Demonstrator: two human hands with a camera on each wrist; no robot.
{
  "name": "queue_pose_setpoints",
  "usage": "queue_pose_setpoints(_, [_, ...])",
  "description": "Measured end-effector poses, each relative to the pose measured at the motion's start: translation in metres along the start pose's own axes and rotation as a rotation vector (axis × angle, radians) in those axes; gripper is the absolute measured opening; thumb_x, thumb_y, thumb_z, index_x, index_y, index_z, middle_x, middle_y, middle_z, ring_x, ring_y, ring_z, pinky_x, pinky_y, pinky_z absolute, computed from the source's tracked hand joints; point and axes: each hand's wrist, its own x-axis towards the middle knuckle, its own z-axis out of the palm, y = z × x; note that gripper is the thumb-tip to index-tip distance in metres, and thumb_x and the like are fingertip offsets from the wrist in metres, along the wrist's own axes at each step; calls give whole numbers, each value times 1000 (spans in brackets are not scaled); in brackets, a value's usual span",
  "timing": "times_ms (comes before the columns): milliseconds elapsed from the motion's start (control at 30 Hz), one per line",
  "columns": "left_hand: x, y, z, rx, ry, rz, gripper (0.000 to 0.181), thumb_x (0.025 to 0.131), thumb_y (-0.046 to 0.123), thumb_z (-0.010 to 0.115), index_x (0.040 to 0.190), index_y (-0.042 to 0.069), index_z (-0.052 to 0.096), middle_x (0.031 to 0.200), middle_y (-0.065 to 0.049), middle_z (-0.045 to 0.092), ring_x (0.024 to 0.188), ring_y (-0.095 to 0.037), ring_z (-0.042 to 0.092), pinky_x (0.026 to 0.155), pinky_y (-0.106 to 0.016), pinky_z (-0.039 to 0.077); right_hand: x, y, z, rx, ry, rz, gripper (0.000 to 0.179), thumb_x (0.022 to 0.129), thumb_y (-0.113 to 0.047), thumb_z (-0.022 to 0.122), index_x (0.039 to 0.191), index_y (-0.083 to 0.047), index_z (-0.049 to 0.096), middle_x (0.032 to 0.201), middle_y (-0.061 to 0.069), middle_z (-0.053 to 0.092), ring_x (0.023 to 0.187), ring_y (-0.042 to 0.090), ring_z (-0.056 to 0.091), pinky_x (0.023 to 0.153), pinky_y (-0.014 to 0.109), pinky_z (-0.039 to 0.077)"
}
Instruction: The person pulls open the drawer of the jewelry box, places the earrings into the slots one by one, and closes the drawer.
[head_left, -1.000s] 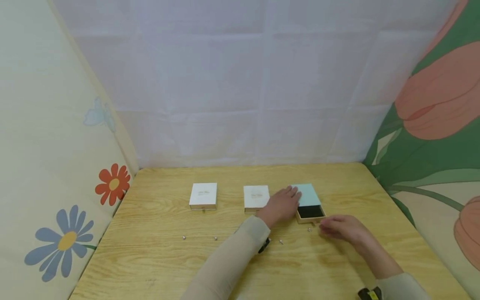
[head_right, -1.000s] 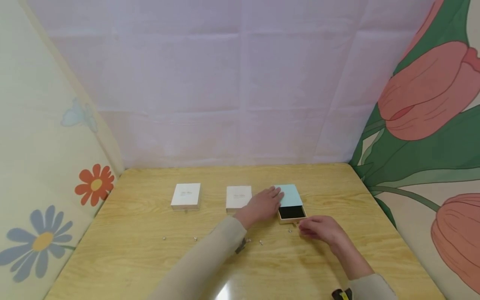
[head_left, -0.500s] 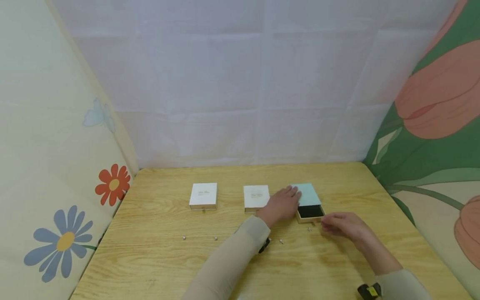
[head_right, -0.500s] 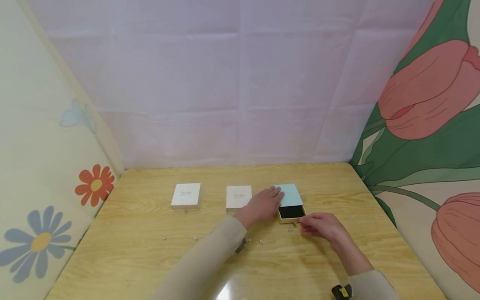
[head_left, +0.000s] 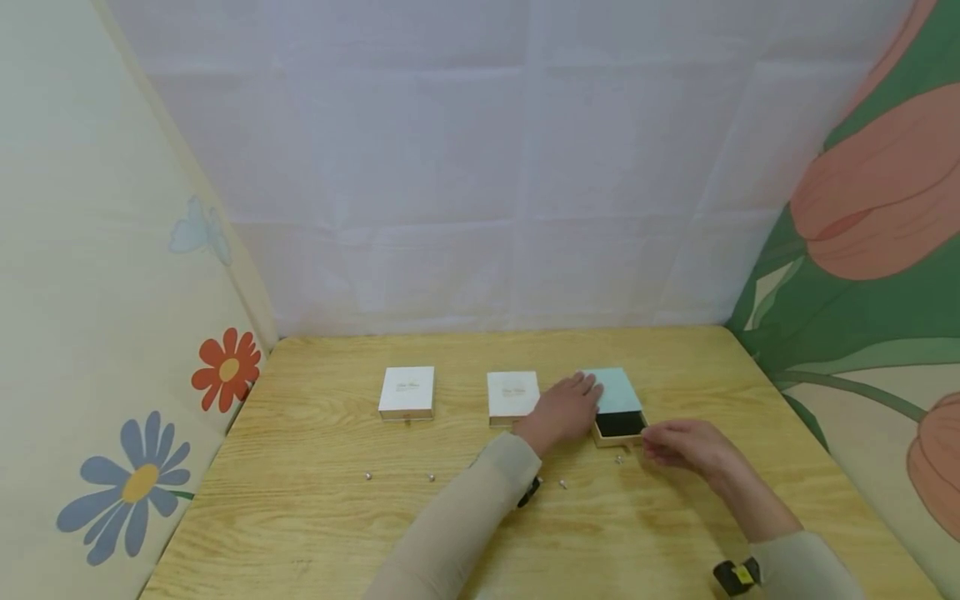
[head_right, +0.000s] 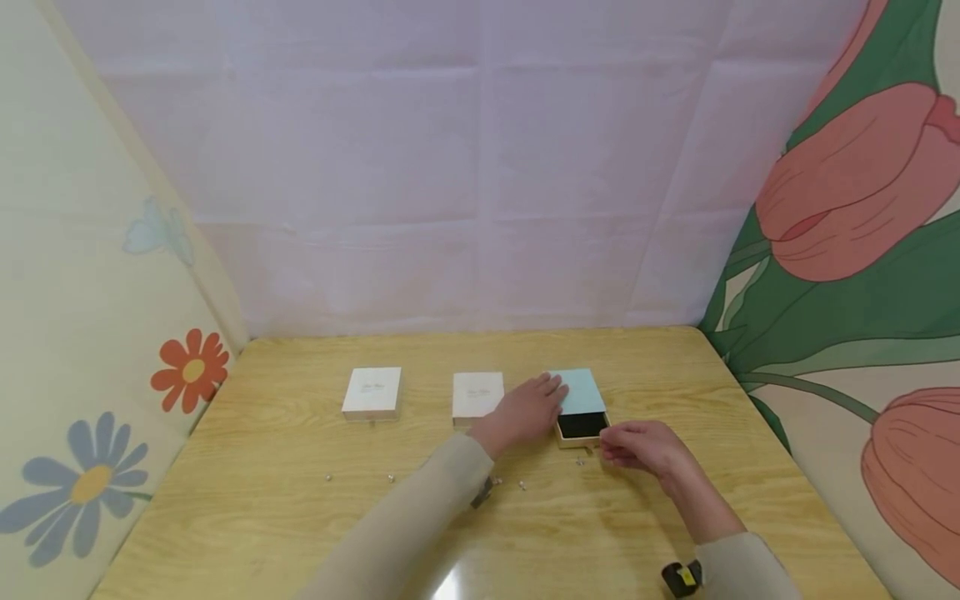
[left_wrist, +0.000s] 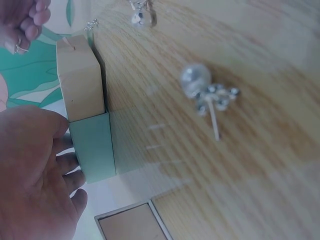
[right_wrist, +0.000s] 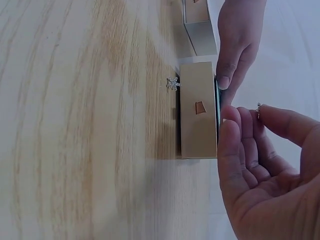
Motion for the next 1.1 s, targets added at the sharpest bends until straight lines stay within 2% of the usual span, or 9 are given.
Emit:
queue_pose_setpoints(367, [-2, -2, 0, -22, 3, -5, 52, 112, 35, 27, 162, 20, 26, 168, 3, 22, 155, -15, 20, 126, -28, 18, 7, -6, 0, -12, 19, 21, 38, 100, -18, 65, 120, 14, 64, 97, 13, 76, 86, 18, 73, 78, 31, 62])
queue_pose_setpoints(567, [-1, -3, 2, -7, 1, -5, 52, 112, 34, 27, 162, 20, 25, 168, 2, 21, 155, -15, 19, 126, -28, 18, 13, -6, -2, -6, 1, 20, 36, 100, -16, 63, 119, 15, 64, 96, 11, 76, 84, 16, 72, 78, 29, 62])
queue_pose_setpoints(1100, [-4, 0, -3, 6, 5, 7, 52, 112, 34, 28, 162, 19, 26, 168, 1, 22, 154, -16, 21, 126, -29, 19, 26, -8, -9, -109, -4, 31, 32, 99, -17, 63, 112, 13, 69, 83, 4, 73, 76, 13, 70, 73, 30, 62])
